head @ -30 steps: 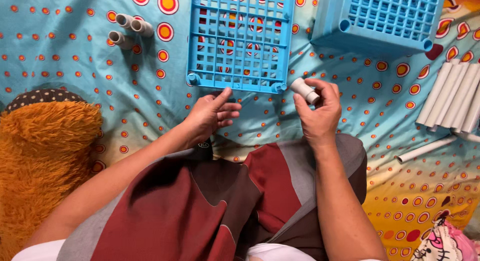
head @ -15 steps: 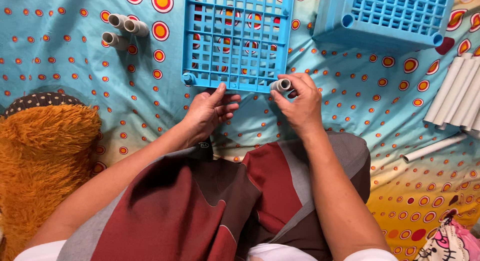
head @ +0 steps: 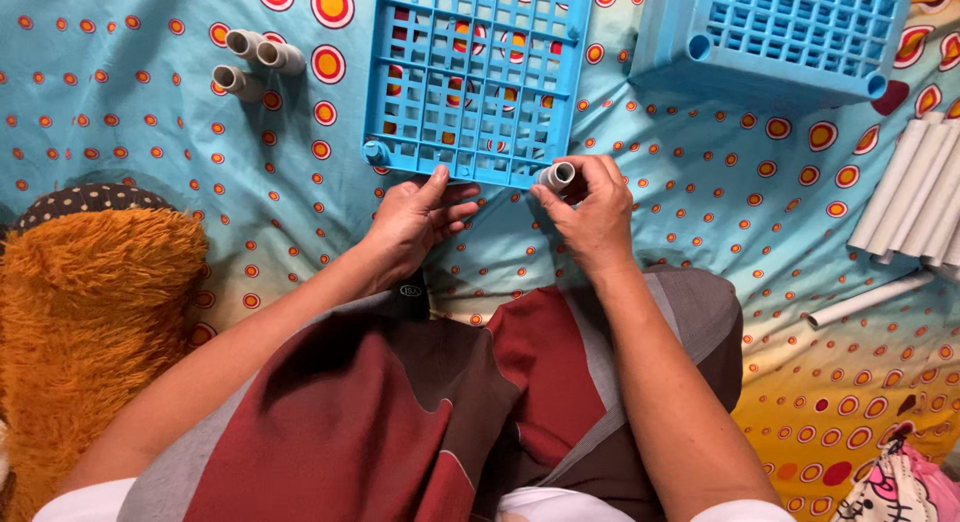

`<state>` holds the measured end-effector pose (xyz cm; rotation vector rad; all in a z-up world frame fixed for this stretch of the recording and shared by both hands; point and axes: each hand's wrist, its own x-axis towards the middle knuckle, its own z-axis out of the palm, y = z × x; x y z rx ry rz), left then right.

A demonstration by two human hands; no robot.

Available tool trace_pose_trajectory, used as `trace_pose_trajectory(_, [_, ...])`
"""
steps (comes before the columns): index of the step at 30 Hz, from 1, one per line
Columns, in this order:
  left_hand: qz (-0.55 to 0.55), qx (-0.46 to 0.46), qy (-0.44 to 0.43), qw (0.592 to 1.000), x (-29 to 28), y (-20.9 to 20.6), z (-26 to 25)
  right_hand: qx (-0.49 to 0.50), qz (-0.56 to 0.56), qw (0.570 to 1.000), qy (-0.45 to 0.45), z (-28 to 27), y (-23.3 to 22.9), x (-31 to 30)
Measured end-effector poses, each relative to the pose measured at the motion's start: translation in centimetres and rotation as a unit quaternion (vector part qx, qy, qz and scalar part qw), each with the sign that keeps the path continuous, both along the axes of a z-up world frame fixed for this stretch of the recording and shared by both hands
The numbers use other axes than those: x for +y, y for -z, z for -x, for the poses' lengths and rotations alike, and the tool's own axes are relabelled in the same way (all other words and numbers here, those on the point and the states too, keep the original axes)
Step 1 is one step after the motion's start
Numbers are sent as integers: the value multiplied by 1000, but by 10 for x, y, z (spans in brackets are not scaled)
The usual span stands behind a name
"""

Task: The person inserts short white plastic tubes into the corner holes of a blue plastic crate to form legs, then inserts a longer white tube through the crate frame. The person works on a patterned bedsheet with additional tubes and a second crate nearby.

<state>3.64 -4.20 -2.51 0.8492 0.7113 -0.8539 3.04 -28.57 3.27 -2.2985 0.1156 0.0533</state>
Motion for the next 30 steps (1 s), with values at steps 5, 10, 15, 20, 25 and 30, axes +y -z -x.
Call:
trace_pose_trajectory(5, [-7, -5, 5, 1000, 3, -4, 1, -12, -22, 1000, 10, 1, -3, 2])
trace_pose_trajectory(10, [-42, -11, 11, 999, 10, -9, 7, -12, -43, 999, 28, 1, -4, -3])
trace_pose_trajectory(15, [-92, -72, -19, 993, 20, 1, 14, -66, -78, 994, 40, 3, -10, -4])
trace_pose_trajectory(20, [-174, -158, -112, 965, 34, 11, 17, -105, -136, 984, 49, 10, -23, 7])
trace_pose_trajectory(25, [-174, -169, -138, 960, 50, 5, 10, -57, -183, 981, 31, 16, -25, 32])
trace_pose_trajectory(30, [-153, -195, -81, 965, 50, 6, 10, -28, -148, 989, -2, 22, -20, 54])
